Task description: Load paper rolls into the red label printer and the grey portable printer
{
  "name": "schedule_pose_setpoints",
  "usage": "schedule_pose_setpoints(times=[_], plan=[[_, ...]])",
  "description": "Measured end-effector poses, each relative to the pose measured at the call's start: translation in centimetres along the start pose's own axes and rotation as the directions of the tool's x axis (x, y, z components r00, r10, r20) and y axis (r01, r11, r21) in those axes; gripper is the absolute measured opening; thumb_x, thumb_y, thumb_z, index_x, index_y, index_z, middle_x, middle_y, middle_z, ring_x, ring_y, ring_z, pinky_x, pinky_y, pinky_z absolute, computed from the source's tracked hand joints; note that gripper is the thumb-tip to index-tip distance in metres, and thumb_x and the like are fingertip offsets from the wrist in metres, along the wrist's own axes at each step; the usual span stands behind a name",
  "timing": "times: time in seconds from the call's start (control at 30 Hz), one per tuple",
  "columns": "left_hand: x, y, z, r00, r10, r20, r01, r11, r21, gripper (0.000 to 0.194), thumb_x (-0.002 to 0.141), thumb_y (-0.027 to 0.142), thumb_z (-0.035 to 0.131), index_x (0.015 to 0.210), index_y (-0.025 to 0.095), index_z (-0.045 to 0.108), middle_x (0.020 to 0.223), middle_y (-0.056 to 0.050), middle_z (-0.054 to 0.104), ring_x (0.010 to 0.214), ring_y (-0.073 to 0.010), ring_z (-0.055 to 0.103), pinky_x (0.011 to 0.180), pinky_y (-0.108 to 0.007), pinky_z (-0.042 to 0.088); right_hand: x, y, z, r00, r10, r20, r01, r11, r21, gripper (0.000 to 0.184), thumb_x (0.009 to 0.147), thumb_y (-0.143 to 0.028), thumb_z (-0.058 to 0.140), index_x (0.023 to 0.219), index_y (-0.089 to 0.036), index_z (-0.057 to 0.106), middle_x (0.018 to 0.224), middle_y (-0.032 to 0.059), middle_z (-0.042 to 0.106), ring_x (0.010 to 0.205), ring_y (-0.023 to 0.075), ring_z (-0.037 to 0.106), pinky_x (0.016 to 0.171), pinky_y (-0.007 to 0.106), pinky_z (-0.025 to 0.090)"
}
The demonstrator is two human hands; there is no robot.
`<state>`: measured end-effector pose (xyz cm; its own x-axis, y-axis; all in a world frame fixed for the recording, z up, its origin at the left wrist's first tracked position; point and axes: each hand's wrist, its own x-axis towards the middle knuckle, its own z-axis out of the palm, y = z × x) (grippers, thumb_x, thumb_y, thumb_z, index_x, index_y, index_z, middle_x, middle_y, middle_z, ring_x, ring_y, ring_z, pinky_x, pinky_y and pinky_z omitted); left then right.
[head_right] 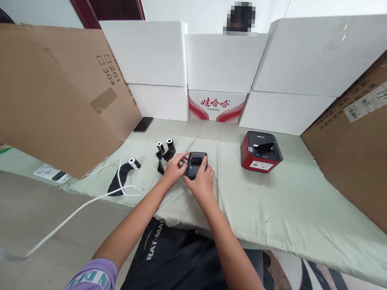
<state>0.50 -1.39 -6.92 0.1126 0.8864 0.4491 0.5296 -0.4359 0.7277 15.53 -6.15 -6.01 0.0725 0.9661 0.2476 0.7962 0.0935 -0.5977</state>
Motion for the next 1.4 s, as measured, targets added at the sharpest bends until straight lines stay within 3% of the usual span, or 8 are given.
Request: schedule_pose_setpoints(times=[0.17,0.4,0.57,0.7,0.83,1.23,1.3,1.4], plan=[[0.2,-0.1,-0.1,0.995,-0.078,-0.056,0.073,0.994,-0.082,0.051,0.076,0.005,0.056,0.126,0.017,0.066,0.102,-0.006,0.073,0.079,-0.0116,0.067,0.063,-0.021,0.050,0.4,-1.8,1.0,0.995,0.091,-0.044,-0.096,0.986,-0.134,0.109,0.078,-0.049,0.069,0.160,-0.007,0.011,0.124,0.0260,0.054,0.112,0.0399,0.055,0.093,0.052,0.045],[0.2,0.5,-0.2,0.992,-0.129,-0.006,0.128,0.990,-0.066,0.049,0.081,0.008,0.058,0.129,0.017,0.064,0.104,-0.006,0.077,0.081,-0.0116,0.068,0.066,-0.021,0.050,1.6,-0.3,-1.0,0.993,0.111,-0.034,-0.110,0.994,0.026,0.115,0.069,-0.044,0.073,0.161,-0.011,0.012,0.130,0.0246,0.053,0.120,0.0418,0.049,0.101,0.056,0.040],[0.3,0.4,0.1,0.988,-0.149,0.027,0.151,0.987,-0.063,0.048,0.082,0.008,0.058,0.129,0.016,0.063,0.105,-0.006,0.077,0.080,-0.0104,0.067,0.066,-0.020,0.050,6.1,2.7,-2.6,0.967,0.170,-0.188,-0.162,0.985,0.060,0.114,0.064,-0.045,0.077,0.159,-0.018,0.021,0.130,0.0219,0.053,0.123,0.0440,0.044,0.106,0.063,0.032],[0.3,0.1,0.2,0.990,-0.137,0.030,0.139,0.988,-0.060,0.047,0.082,0.008,0.058,0.128,0.017,0.064,0.104,-0.004,0.077,0.081,-0.0100,0.067,0.066,-0.020,0.050,10.8,5.6,-3.2,0.927,0.237,-0.291,-0.235,0.971,0.044,0.114,0.061,-0.042,0.078,0.157,-0.014,0.024,0.131,0.0236,0.051,0.123,0.0440,0.043,0.107,0.062,0.030],[0.3,-0.1,0.3,0.989,-0.144,0.042,0.147,0.987,-0.059,0.046,0.082,0.008,0.057,0.126,0.018,0.064,0.104,-0.004,0.077,0.081,-0.0102,0.067,0.066,-0.020,0.050,13.3,7.1,-3.3,0.910,0.268,-0.316,-0.292,0.956,-0.028,0.119,0.061,-0.040,0.080,0.158,-0.010,0.019,0.133,0.0272,0.048,0.122,0.0440,0.044,0.105,0.060,0.032],[0.3,-0.3,0.6,0.989,-0.138,0.060,0.141,0.990,-0.033,0.044,0.082,0.009,0.058,0.124,0.019,0.066,0.103,-0.003,0.078,0.080,-0.0106,0.068,0.067,-0.021,0.050,13.5,6.9,-2.2,0.896,0.232,-0.380,-0.289,0.952,-0.102,0.102,0.074,-0.029,0.069,0.157,-0.004,0.015,0.145,0.0339,0.037,0.128,0.0450,0.038,0.106,0.063,0.031],[0.1,-0.2,0.3,0.989,-0.136,0.052,0.138,0.990,-0.029,0.042,0.083,0.009,0.057,0.123,0.019,0.066,0.103,-0.004,0.078,0.082,-0.0114,0.068,0.067,-0.022,0.049,12.3,6.4,-3.1,0.914,0.182,-0.362,-0.240,0.963,-0.122,0.097,0.076,-0.029,0.065,0.157,-0.005,0.017,0.151,0.0334,0.033,0.133,0.0458,0.035,0.108,0.064,0.030],[0.0,0.7,-0.4,0.994,-0.110,0.021,0.110,0.993,-0.032,0.035,0.085,0.010,0.056,0.117,0.019,0.068,0.103,-0.005,0.077,0.090,-0.0138,0.069,0.072,-0.024,0.050,9.0,6.4,-6.5,0.931,-0.020,-0.366,-0.042,0.986,-0.161,0.086,0.082,-0.035,0.061,0.156,-0.011,0.025,0.155,0.0272,0.033,0.138,0.0445,0.032,0.111,0.066,0.028]])
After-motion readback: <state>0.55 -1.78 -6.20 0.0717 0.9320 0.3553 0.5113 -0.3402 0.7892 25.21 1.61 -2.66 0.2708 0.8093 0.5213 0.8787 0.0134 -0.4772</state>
